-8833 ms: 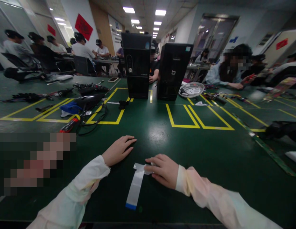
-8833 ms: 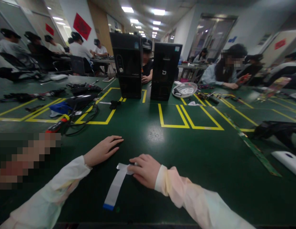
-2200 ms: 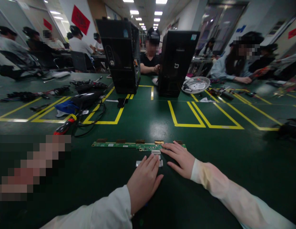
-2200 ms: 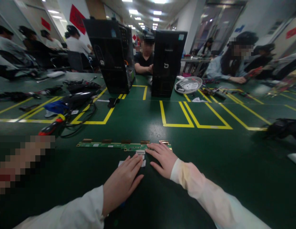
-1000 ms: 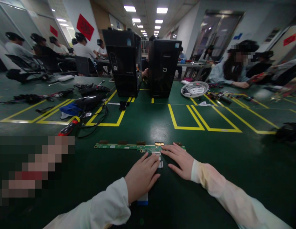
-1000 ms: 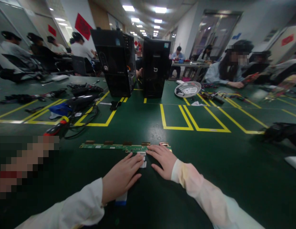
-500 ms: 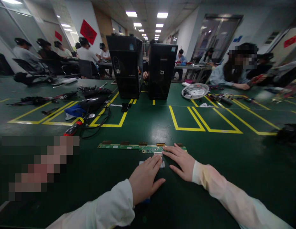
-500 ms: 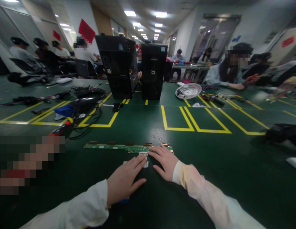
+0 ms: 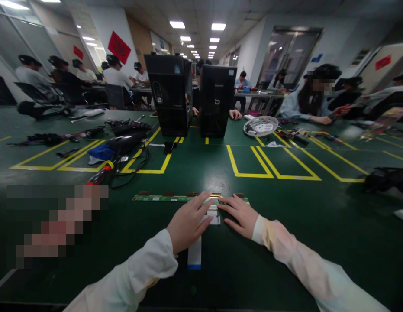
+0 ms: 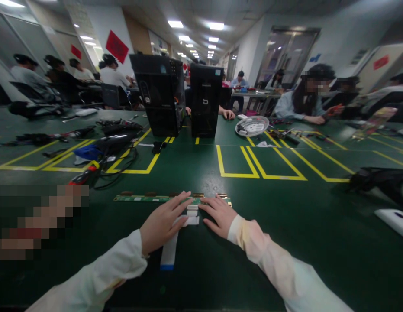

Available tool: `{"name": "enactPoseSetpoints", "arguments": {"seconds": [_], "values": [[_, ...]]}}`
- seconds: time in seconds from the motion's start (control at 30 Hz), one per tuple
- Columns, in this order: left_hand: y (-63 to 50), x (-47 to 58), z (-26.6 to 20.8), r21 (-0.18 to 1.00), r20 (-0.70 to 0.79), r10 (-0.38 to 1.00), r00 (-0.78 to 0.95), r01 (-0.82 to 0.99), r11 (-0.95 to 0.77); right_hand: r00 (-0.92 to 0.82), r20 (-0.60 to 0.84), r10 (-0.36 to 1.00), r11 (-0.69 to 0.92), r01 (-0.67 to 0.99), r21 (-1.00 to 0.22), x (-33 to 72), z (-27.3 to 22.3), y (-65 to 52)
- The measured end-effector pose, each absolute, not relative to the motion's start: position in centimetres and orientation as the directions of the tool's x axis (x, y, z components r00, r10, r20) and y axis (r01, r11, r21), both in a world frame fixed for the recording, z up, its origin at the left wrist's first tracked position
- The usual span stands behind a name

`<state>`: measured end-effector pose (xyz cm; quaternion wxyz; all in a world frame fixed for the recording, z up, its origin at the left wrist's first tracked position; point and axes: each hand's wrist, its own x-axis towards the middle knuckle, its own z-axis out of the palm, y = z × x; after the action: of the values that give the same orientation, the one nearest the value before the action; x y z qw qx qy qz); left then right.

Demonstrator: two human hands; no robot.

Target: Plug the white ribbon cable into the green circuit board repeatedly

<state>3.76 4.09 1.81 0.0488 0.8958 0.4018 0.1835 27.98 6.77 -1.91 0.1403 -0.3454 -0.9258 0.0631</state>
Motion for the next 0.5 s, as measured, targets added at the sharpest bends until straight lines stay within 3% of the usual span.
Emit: {"name": "enactPoseSetpoints", "arguments": {"seconds": [0.23,0.5], "values": [[3.8,-0.2,3.1,0.181,0.262,0.830,0.493,0.820,-0.544,-0.718,0.205,0.665,0.746,0.630,-0.214,28.0,-1.9,6.8],[-0.4,-6.2,1.5,0.078,0.184,0.932,0.314,0.940,-0.332,-0.721,0.213,0.659,0.752,0.627,-0.205,28.0,-2.1,6.8]]}}
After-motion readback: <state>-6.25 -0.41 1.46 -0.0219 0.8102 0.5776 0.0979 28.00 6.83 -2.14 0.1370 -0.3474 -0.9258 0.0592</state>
